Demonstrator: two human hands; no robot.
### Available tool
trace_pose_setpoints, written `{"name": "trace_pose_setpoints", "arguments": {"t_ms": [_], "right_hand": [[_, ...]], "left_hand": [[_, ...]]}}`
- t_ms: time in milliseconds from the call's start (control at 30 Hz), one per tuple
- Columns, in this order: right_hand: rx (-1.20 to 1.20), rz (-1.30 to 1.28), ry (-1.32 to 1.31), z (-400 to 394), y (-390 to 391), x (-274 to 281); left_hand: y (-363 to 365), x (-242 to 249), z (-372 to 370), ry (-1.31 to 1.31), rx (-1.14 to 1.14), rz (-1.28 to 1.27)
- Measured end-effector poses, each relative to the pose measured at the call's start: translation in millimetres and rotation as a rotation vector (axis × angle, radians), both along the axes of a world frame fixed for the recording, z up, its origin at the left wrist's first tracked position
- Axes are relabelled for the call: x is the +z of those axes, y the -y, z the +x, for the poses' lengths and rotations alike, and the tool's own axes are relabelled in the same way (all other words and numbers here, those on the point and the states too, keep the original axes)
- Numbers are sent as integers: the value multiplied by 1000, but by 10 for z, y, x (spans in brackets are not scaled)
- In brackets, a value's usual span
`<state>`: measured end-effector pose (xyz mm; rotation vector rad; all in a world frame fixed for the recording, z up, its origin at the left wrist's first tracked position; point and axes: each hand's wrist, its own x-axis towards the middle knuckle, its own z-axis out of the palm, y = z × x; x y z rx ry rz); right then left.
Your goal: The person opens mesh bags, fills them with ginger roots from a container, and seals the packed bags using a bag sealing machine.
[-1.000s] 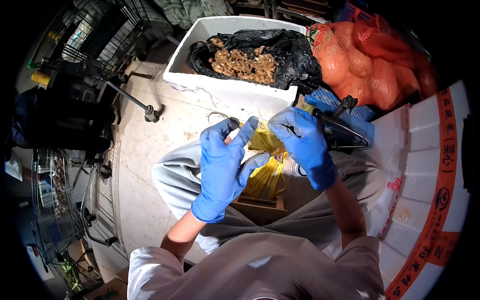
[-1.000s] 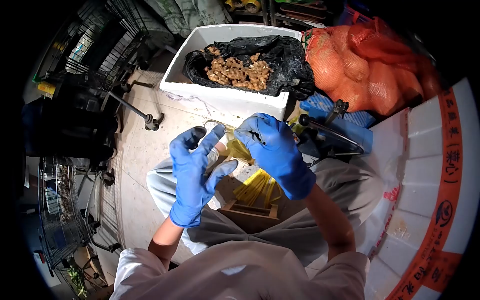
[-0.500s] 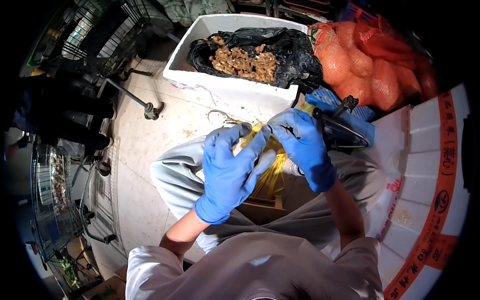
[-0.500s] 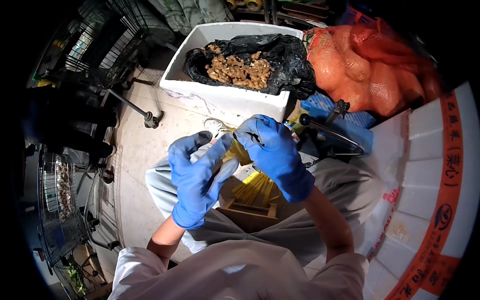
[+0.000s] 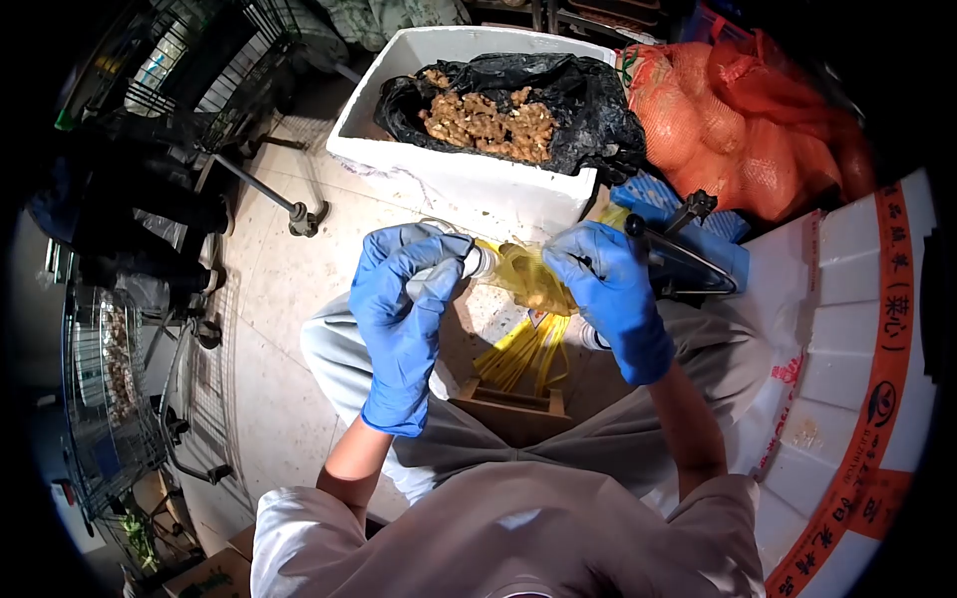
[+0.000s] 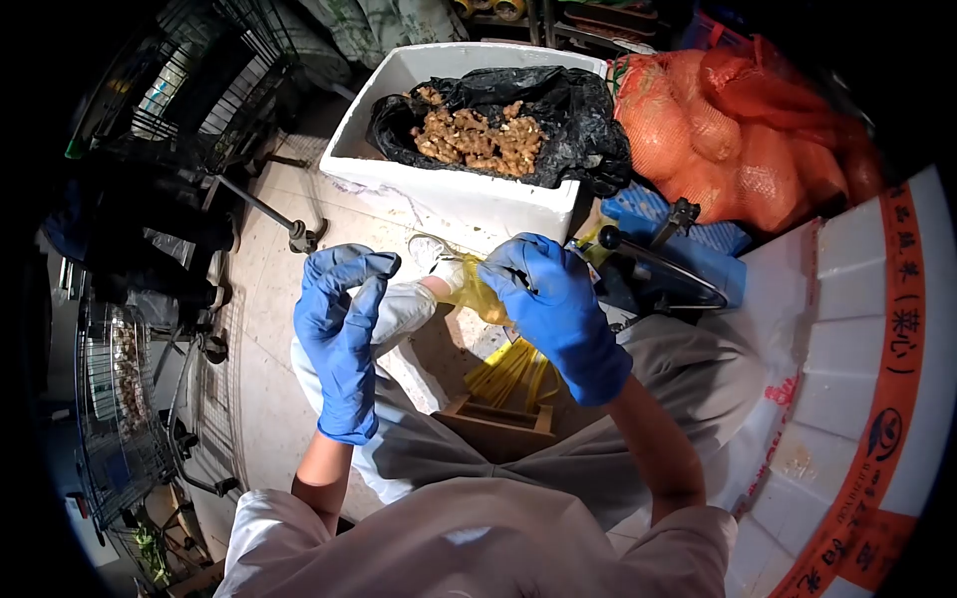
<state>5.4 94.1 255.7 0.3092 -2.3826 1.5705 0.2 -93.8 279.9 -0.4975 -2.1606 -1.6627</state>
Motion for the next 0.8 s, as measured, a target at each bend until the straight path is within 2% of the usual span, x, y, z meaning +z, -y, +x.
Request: {"name": "trace_pose_setpoints", "arguments": {"t_ms": [67, 133, 267, 333, 400, 467, 533, 567, 600, 667, 733, 800], "right_hand": [[1, 30, 26, 0, 3, 22], [3, 28, 1, -4, -20, -12], [24, -85, -80, 5, -45, -72], [37, -50, -129, 27, -45, -38], [84, -33, -174, 24, -46, -32], [129, -16, -218, 19, -47, -7], [216, -178, -127, 2, -63, 38], [342, -248, -154, -65, -127, -4], [486, -552, -71, -140, -109, -78], [609, -632, 50, -215, -135, -101], [694, -321, 185, -208, -150, -167], [673, -298, 229, -105, -150, -132]], "left_hand": [[-5, -113, -49, 97, -31, 86], [-10, -242, -55, 176, -76, -12], [-143, -554, -10, 398, -202, -10], [-284, -549, -18, 191, -229, -103], [-399, -461, 49, 228, -206, -25], [-413, -491, 41, 717, -336, 215], [-448, -367, 31, 619, -301, 260], [-413, -308, 7, 573, -348, 282], [-365, -253, -25, 527, -395, 301], [-261, -148, -87, 577, -418, 280], [-207, 3, -124, 538, -566, 243], [-217, 221, -130, 593, -612, 228]]}}
